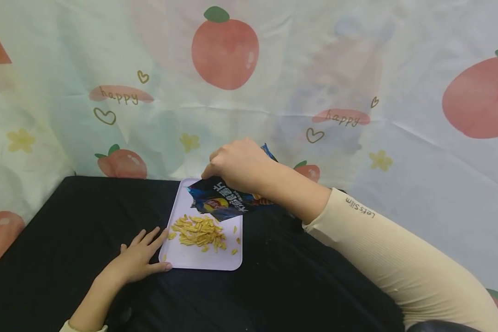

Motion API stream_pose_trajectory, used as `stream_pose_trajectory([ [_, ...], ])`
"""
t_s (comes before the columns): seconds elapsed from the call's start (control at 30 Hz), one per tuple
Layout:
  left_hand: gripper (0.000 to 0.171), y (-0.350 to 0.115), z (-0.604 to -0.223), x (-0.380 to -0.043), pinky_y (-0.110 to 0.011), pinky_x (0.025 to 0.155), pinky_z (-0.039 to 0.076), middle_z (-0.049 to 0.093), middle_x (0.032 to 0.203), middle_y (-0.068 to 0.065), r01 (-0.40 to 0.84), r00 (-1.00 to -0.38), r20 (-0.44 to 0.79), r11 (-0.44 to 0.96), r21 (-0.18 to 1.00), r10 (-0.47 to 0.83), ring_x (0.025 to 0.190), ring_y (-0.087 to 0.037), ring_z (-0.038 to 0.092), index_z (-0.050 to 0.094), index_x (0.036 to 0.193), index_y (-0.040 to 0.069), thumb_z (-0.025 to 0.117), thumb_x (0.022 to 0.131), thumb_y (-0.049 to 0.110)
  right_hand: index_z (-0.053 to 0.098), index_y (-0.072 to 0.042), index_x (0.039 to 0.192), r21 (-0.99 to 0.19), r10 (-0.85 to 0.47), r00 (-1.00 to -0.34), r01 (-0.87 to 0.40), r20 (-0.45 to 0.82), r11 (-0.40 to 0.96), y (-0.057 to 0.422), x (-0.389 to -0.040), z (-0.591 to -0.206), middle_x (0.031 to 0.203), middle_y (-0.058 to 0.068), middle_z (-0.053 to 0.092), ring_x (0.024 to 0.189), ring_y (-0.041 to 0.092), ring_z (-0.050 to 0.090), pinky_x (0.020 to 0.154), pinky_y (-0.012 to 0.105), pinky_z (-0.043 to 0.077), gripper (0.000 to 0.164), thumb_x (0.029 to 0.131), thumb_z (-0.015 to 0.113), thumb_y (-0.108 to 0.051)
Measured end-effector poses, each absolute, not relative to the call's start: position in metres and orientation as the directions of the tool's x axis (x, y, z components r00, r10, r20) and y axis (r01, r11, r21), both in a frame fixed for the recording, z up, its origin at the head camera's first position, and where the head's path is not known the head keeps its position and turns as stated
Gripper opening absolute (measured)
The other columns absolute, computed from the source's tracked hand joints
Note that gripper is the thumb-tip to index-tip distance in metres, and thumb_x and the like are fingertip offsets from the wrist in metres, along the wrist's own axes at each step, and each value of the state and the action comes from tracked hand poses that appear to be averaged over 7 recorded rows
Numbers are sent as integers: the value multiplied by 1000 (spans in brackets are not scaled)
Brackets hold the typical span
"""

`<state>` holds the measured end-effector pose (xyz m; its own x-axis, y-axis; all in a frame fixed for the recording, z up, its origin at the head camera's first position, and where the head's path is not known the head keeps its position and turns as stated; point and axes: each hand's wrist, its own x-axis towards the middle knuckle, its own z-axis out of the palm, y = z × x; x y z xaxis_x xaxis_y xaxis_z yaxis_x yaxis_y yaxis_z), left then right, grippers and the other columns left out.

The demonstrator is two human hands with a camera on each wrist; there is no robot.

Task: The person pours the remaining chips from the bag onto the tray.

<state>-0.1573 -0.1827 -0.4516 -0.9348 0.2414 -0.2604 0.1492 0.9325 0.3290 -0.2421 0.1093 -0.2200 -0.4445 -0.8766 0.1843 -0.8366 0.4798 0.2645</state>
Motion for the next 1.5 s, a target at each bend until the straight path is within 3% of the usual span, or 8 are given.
stream_pose_trajectory([
  [0.13, 97, -183, -452, -158, -86, 96, 19, 31, 159, -22, 152, -936, -257, 933, 325, 242, 144, -56, 22, 34, 157, 14, 70, 82, 64, 78, -36, 111, 285, -887, -432, -840, 164, 462, 109, -243, -223, 82, -11, 66, 49, 15, 49, 38, 30, 34, 38, 95, 62, -5],
  [0.4, 96, -184, -453, -160, -86, 96, 19, 31, 159, -22, 156, -934, -259, 933, 324, 246, 144, -56, 22, 34, 157, 14, 69, 82, 64, 78, -35, 110, 299, -886, -426, -834, 181, 463, 107, -242, -223, 88, -12, 71, 50, 15, 53, 39, 29, 30, 40, 93, 63, -2],
  [0.6, 96, -182, -451, -161, -86, 96, 20, 31, 159, -22, 163, -935, -252, 933, 320, 249, 144, -55, 23, 34, 157, 14, 70, 82, 64, 77, -36, 113, 229, -837, -505, -807, 211, 544, 125, -245, -223, 90, -12, 70, 53, 12, 53, 40, 30, 36, 35, 96, 63, -9],
  [0.8, 95, -180, -448, -162, -86, 96, 20, 32, 159, -22, 169, -936, -246, 933, 317, 253, 143, -55, 24, 36, 156, 14, 70, 82, 63, 76, -28, 116, 52, -737, -575, -775, 355, 629, 164, -251, -240, 89, -7, 73, 56, 12, 50, 48, 29, 33, 26, 97, 66, -15],
  [0.97, 95, -180, -447, -160, -86, 96, 20, 31, 159, -22, 171, -935, -246, 931, 323, 257, 143, -56, 23, 35, 156, 13, 71, 82, 61, 77, -20, 115, -159, -594, -627, -744, 505, 649, 199, -252, -267, 92, 0, 76, 66, 13, 57, 58, 32, 42, 28, 93, 69, -5],
  [1.07, 95, -180, -447, -159, -86, 96, 21, 31, 160, -22, 171, -933, -251, 930, 327, 259, 144, -56, 23, 34, 156, 13, 70, 83, 61, 77, -17, 115, -290, -483, -676, -703, 556, 650, 221, -250, -284, 99, 2, 76, 73, 8, 61, 63, 26, 47, 28, 93, 68, -2],
  [1.23, 97, -181, -449, -157, -86, 95, 21, 31, 159, -22, 170, -932, -252, 930, 324, 259, 144, -56, 23, 33, 157, 13, 70, 82, 63, 75, -14, 118, -497, -287, -791, -575, 539, 650, 251, -240, -309, 111, 8, 75, 87, -6, 62, 74, 10, 49, 26, 96, 65, -6],
  [1.5, 98, -181, -451, -156, -86, 95, 21, 31, 159, -22, 168, -937, -240, 930, 326, 253, 143, -56, 23, 34, 157, 14, 70, 81, 64, 69, -10, 129, -729, 14, -891, -361, 453, 581, 273, -222, -363, 125, 15, 69, 95, -7, 63, 77, 9, 47, 30, 99, 63, -14],
])
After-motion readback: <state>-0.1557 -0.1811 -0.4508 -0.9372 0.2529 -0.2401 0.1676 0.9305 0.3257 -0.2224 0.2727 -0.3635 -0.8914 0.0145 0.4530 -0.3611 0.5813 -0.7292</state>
